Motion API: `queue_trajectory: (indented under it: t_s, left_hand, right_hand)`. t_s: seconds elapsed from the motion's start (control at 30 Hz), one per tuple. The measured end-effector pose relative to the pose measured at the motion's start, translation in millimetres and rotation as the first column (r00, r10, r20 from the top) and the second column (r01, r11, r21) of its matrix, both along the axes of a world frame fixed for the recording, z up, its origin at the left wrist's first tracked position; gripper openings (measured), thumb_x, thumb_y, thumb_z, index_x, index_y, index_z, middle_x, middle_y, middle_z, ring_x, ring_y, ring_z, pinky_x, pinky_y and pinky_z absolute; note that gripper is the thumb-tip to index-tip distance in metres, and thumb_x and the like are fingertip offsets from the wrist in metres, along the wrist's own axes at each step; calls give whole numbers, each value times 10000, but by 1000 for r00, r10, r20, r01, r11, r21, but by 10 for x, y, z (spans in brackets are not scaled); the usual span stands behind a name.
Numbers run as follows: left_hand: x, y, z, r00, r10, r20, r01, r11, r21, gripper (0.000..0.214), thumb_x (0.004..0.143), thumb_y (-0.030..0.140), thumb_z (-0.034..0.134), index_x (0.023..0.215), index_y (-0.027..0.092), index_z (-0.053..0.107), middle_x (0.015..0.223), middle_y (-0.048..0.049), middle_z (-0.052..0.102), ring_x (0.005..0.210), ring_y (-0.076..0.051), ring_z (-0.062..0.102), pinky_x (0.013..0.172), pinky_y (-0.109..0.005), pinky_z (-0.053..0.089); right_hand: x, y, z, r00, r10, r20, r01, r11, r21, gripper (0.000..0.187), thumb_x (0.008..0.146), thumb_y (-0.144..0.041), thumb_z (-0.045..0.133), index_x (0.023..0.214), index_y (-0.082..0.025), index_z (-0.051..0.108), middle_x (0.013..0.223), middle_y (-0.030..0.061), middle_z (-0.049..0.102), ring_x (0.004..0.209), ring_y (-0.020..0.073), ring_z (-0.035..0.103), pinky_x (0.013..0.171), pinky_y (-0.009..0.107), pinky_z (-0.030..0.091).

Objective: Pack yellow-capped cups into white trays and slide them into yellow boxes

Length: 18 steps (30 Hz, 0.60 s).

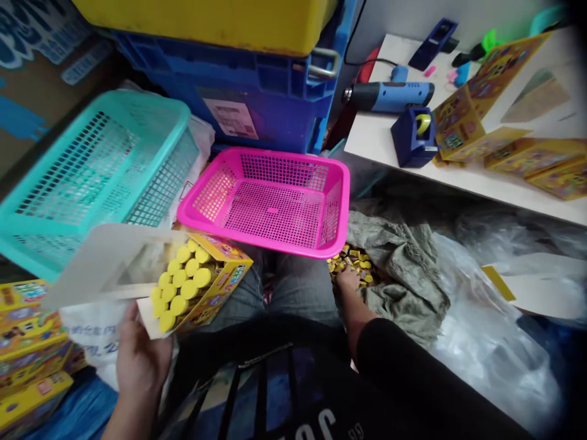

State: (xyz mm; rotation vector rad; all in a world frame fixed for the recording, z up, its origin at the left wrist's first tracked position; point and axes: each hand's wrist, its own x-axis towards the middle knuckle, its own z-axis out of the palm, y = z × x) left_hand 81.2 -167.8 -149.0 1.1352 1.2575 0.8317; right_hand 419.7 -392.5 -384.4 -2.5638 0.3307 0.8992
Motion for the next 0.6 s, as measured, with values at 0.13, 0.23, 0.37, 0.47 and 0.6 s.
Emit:
queue_trajectory:
  t_s: [0.13, 0.23, 0.37, 0.47, 0.6]
  left_hand:
    - [133, 54, 22, 991, 128, 48, -125, 990, -64, 387, 886, 556, 606, 1130, 299, 759, 1279, 55, 756, 1456, -273, 473, 1221, -363, 389]
    - [165, 86, -9, 988, 154, -14, -155, 980, -122, 372, 872, 532, 623, 1134, 305, 759, 1258, 55, 769, 1450, -282, 487, 1200, -393, 431]
    - [160, 121, -89, 987, 158, -8, -157, 973, -172, 407, 862, 569, 618, 1155, 318, 748, 1225, 52, 785, 1426, -308, 517, 1123, -437, 525]
    - [160, 129, -115, 987, 160, 31, -151, 968, -200, 429, 857, 584, 612, 1151, 301, 745, 1142, 43, 810, 1395, -315, 552, 1091, -435, 553]
    - [181, 120, -101, 962, 260, 87, -222, 924, -312, 409, 816, 466, 675, 1141, 226, 735, 1053, -23, 826, 1329, -329, 614, 1069, -431, 565]
  right_hand:
    - [45, -162, 116, 995, -78, -58, 87, 978, 191, 362, 1000, -376, 644, 1305, -181, 623, 1328, 105, 632, 1125, 246, 657, 947, 464, 578]
    - [95, -319, 344, 989, -112, -101, 144, 894, 425, 411, 964, -442, 669, 1263, -163, 632, 1222, 102, 678, 1019, 226, 682, 864, 401, 589]
    - [135, -481, 890, 987, -58, -152, 148, 706, 693, 672, 644, -633, 850, 1125, -194, 681, 1051, 81, 730, 856, 213, 686, 754, 342, 566]
    - [134, -375, 1497, 984, 124, -126, 42, 528, 849, 684, 475, -647, 927, 972, -226, 717, 994, 67, 723, 831, 222, 676, 758, 368, 554]
    - [-85, 200, 2424, 870, 434, 234, -347, 201, 916, 440, 651, -548, 913, 938, -269, 733, 1024, 70, 721, 884, 246, 677, 781, 394, 545]
